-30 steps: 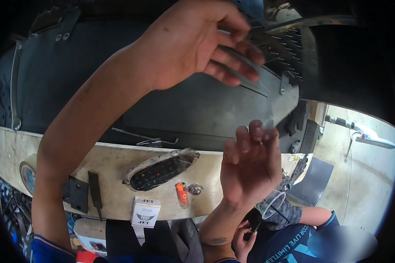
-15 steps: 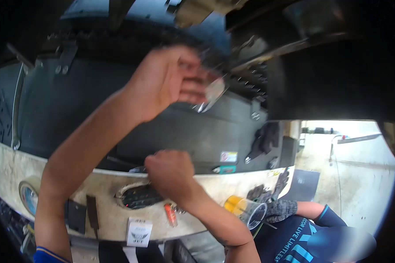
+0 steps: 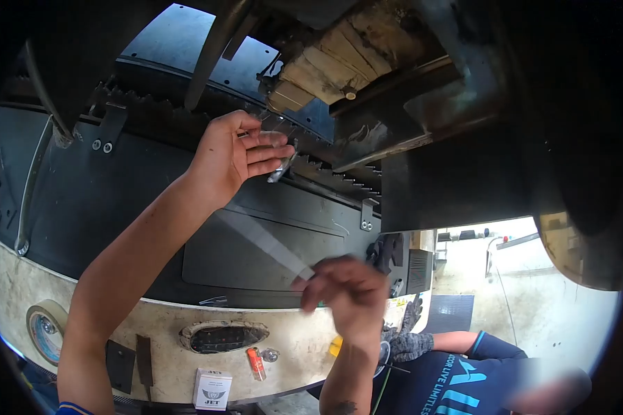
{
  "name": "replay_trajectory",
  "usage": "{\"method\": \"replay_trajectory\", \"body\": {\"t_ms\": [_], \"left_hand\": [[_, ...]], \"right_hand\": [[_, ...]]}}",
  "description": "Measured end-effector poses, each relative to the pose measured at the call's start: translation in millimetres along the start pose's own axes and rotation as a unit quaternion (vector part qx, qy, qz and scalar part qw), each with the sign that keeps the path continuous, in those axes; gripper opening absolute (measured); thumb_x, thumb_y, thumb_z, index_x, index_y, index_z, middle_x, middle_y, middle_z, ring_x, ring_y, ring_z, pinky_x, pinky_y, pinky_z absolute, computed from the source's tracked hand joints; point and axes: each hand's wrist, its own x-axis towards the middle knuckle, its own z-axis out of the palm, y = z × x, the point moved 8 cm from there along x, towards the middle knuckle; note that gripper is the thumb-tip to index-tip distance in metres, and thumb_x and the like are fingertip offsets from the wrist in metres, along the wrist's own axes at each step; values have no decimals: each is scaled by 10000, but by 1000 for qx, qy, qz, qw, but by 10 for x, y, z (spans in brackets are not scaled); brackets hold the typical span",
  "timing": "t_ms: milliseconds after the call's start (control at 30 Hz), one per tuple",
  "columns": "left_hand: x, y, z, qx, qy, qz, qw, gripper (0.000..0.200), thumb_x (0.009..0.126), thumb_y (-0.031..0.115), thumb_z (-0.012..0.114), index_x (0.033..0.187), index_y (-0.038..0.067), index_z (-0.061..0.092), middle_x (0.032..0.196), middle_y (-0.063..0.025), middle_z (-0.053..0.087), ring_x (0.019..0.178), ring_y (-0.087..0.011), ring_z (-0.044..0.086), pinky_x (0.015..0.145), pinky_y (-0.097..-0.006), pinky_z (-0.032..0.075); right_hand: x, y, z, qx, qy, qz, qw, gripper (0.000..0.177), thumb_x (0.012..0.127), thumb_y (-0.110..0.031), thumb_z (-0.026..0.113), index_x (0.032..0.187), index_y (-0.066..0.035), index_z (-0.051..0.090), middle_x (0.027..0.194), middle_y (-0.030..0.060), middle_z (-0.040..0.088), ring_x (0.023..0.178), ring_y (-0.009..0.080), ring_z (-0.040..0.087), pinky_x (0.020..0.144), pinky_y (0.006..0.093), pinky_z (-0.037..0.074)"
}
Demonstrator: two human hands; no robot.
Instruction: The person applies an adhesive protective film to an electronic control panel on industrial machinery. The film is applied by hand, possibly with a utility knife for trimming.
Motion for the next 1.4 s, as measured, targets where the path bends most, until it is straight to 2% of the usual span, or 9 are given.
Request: {"method": "replay_trajectory", "body": {"t_ms": [67, 167, 400, 533, 767, 867, 1033, 1300, 1400], "left_hand": [[-8, 17, 9, -2, 0, 2, 1000, 204, 855, 287, 465, 876, 91, 513, 994, -127, 651, 1018, -286, 627, 893, -393, 446], [-16, 39, 33, -28, 18, 5, 999, 152, 808, 214, 513, 749, 95, 438, 932, -168, 651, 919, -297, 663, 783, -376, 512], [-45, 143, 42, -36, 16, 15, 999, 150, 817, 226, 515, 756, 101, 458, 931, -148, 655, 914, -278, 665, 801, -365, 501], [-70, 145, 76, -16, 6, 13, 1000, 223, 837, 264, 469, 902, 65, 545, 964, -107, 648, 1001, -274, 631, 898, -380, 439], [-105, 154, 102, -12, 13, 15, 1000, 243, 833, 266, 468, 927, 58, 550, 958, -104, 645, 993, -269, 634, 886, -380, 443], [-100, 156, 85, -31, 13, 14, 999, 139, 828, 212, 521, 796, 80, 490, 918, -127, 648, 867, -254, 675, 751, -341, 519], [-106, 152, 116, -15, 7, 15, 1000, 238, 828, 263, 472, 917, 59, 557, 958, -96, 647, 988, -263, 637, 870, -370, 442], [-94, 98, 107, -14, 11, 5, 1000, 232, 821, 259, 476, 910, 59, 553, 944, -95, 649, 976, -260, 638, 869, -369, 435], [-97, 96, 115, -16, 9, 3, 1000, 223, 817, 255, 479, 901, 60, 549, 939, -98, 647, 964, -258, 639, 859, -368, 437]], "right_hand": [[145, -320, -207, -22, 129, -128, 983, 95, 887, -64, 597, 914, 27, 605, 684, 106, 639, 541, 150, 625, 526, 242, 504], [229, -800, -131, -231, 289, -256, 893, 123, 911, -105, 596, 910, 18, 606, 695, 77, 647, 554, 105, 615, 545, 205, 490], [301, -1077, 25, -316, 328, -356, 816, 128, 915, -94, 592, 911, 33, 599, 755, 99, 664, 626, 114, 643, 573, 220, 530], [359, -1067, 21, -337, 322, -343, 816, 136, 917, -98, 589, 913, 37, 594, 773, 107, 669, 631, 124, 653, 575, 230, 547], [363, -1091, 23, -343, 319, -366, 804, 146, 920, -120, 592, 917, 26, 592, 766, 112, 674, 619, 133, 660, 570, 235, 550], [377, -1124, 14, -342, 319, -370, 803, 150, 920, -128, 594, 909, 21, 591, 750, 110, 674, 620, 133, 661, 568, 236, 550], [370, -1167, 25, -354, 314, -373, 798, 126, 910, -109, 605, 914, 17, 593, 748, 112, 677, 629, 134, 666, 563, 229, 545], [488, -1179, 373, -464, 86, -413, 779, 158, 878, -45, 632, 1014, 31, 606, 803, 105, 688, 653, 129, 664, 596, 212, 532], [537, -1216, 287, -446, 120, -366, 808, 177, 843, -145, 699, 957, -29, 629, 784, 78, 695, 672, 150, 683, 574, 219, 501]]}}
